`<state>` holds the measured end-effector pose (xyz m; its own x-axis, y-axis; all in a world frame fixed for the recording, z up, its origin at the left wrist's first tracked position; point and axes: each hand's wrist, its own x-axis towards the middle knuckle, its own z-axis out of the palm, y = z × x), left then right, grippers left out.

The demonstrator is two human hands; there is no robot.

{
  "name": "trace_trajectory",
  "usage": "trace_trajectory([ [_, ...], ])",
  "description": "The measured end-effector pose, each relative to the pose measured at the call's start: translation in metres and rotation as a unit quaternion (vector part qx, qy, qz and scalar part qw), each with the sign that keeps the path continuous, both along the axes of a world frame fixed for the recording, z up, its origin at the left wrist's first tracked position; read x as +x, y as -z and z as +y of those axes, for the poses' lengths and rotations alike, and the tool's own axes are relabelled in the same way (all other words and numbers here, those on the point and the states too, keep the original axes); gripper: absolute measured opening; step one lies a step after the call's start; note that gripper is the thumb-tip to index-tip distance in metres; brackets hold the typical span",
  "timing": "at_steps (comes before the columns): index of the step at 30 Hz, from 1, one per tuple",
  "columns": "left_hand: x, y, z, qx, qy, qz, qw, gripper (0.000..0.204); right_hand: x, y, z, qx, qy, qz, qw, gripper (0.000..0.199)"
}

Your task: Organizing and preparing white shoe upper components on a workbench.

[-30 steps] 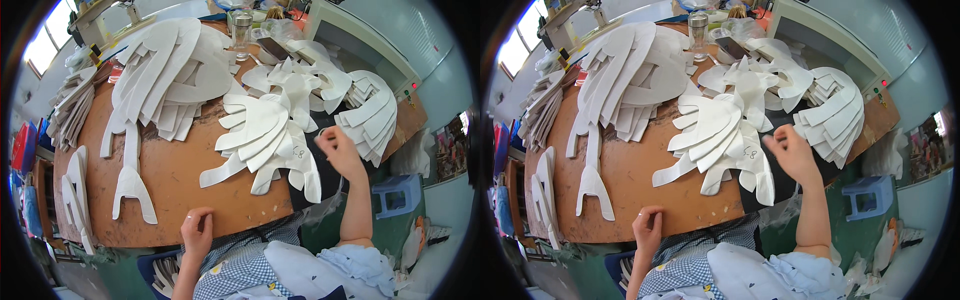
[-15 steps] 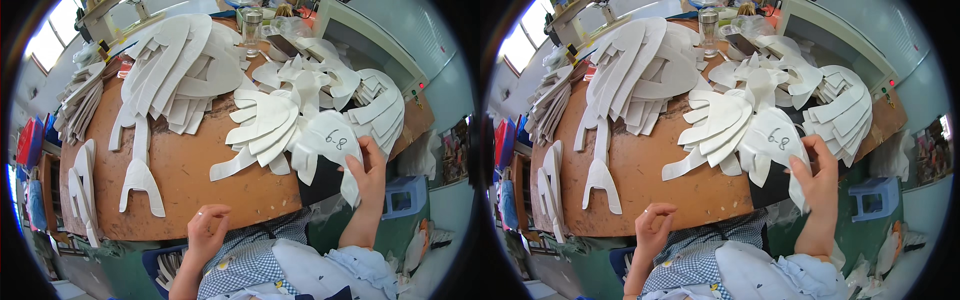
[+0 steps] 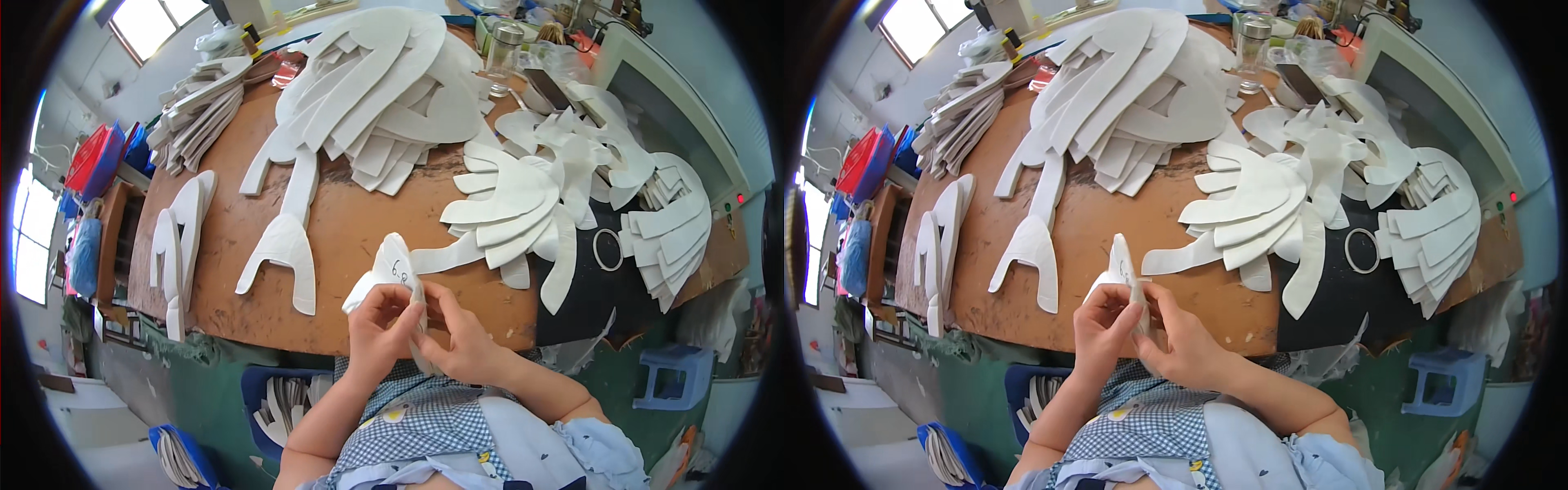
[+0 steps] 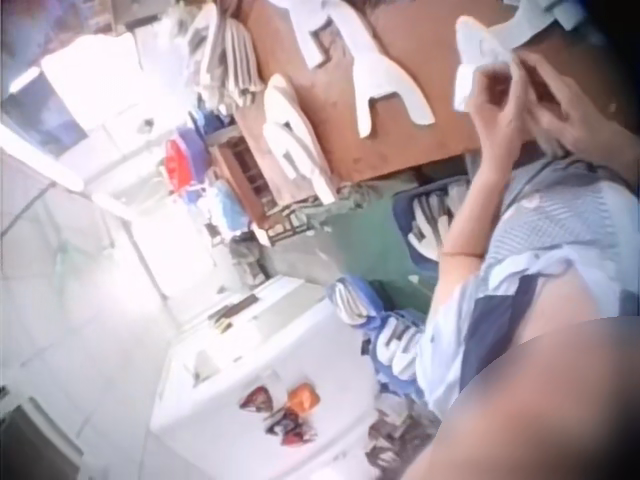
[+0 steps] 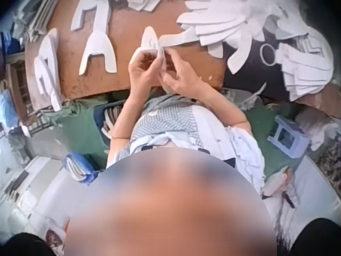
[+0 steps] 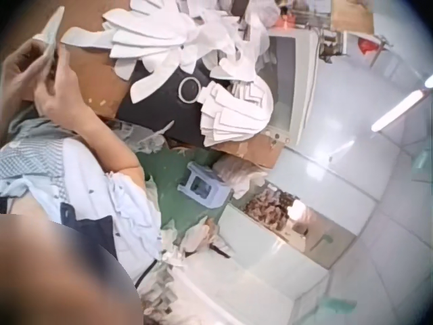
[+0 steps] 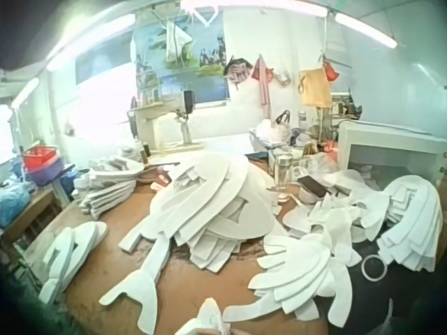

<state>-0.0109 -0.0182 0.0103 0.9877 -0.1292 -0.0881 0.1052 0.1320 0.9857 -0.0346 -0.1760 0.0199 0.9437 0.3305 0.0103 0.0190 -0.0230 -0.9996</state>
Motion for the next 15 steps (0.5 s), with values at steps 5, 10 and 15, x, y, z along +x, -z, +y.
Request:
trace_trajectory([
  [5,0.005,-0.001,0.006,-0.008,-0.003,0.071,0.997,0.013,-0.001,0.006,0.006,-0.041,0.015,-0.001,0.999,0.056],
  [10,0.003,0.01,0.007,-0.024,-0.001,0.046,0.999,0.014,0.008,0.021,0.008,-0.016,0.044,0.049,0.998,0.042],
  [15,0.005,-0.001,0.025,-0.127,-0.059,0.07,0.988,0.009,0.025,0.035,-0.014,0.141,0.159,0.165,0.963,0.034],
])
